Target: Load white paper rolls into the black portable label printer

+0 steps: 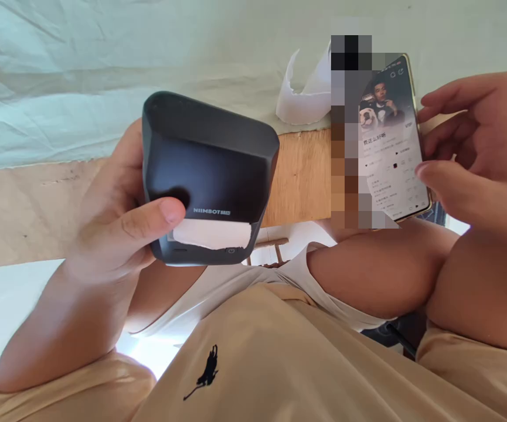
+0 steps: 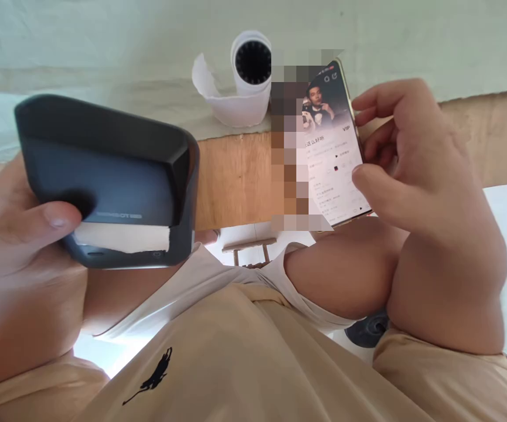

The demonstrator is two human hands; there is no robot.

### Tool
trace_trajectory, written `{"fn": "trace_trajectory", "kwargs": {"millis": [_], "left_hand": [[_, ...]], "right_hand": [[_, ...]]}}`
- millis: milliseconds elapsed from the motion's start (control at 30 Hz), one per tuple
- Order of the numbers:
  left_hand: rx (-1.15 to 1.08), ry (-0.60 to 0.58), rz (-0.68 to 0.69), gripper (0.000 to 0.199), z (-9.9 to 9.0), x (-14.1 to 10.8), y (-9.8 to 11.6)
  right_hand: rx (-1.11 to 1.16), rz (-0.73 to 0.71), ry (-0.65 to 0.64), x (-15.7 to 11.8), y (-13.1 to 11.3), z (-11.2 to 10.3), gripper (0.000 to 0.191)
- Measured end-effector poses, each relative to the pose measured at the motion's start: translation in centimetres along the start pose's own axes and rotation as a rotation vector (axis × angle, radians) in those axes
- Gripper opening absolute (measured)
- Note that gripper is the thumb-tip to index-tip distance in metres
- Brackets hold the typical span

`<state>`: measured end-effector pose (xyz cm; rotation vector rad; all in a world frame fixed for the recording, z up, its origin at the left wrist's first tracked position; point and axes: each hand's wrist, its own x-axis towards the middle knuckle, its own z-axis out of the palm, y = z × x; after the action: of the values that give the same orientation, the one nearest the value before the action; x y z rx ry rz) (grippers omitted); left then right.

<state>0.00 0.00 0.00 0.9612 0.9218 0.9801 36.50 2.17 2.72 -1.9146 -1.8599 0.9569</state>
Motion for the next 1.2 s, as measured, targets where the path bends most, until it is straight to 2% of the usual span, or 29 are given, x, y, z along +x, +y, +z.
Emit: {"fn": "trace_trajectory", "kwargs": {"millis": [333, 533, 600, 733, 800, 867, 933, 1033, 1100, 1200], "left_hand": [[-0.025, -0.014, 0.018, 0.043, -0.1, -0.1, -0.3], [0.044, 0.001, 0.018, 0.06, -0.1, -0.1, -0.4], [0.069, 0.008, 0.012, 0.061, 0.0, -0.1, -0.3], [0.089, 0.013, -0.02, 0.058, 0.0, 0.0, 0.1], [0.097, 0.012, -0.028, 0.055, -0.2, -0.1, 0.1], [0.086, 0.019, -0.041, 0.06, -0.2, -0.2, -0.2], [0.019, 0.096, 0.005, 0.064, 0.2, 0.0, -0.6], [-0.102, 0.279, 0.207, 0.057, 1.5, 1.4, -1.2], [-0.096, 0.302, 0.285, 0.061, 2.5, 2.9, -1.4], [-0.077, 0.309, 0.306, 0.066, 3.1, 4.3, -1.8]], "right_hand": [[0.022, -0.099, -0.021, 0.1, 1.9, -0.7, 0.068], [0.111, -0.086, -0.04, 0.0, 2.7, -1.3, 0.073], [0.117, -0.065, 0.007, -0.2, 2.6, -1.4, 0.076], [0.104, -0.094, 0.128, -0.7, 2.1, -1.3, 0.068], [0.071, -0.091, 0.187, -0.8, 1.8, -1.1, 0.058], [0.02, -0.048, 0.253, -0.7, 1.6, -1.0, 0.046], [-0.041, 0.014, 0.264, -0.7, 1.4, -1.0, 0.039], [-0.07, 0.01, 0.246, -0.9, 1.1, -0.8, 0.04], [-0.047, -0.068, 0.262, -1.3, 0.9, -0.5, 0.042], [-0.052, -0.133, 0.266, -1.8, 1.1, -0.2, 0.045]]}}
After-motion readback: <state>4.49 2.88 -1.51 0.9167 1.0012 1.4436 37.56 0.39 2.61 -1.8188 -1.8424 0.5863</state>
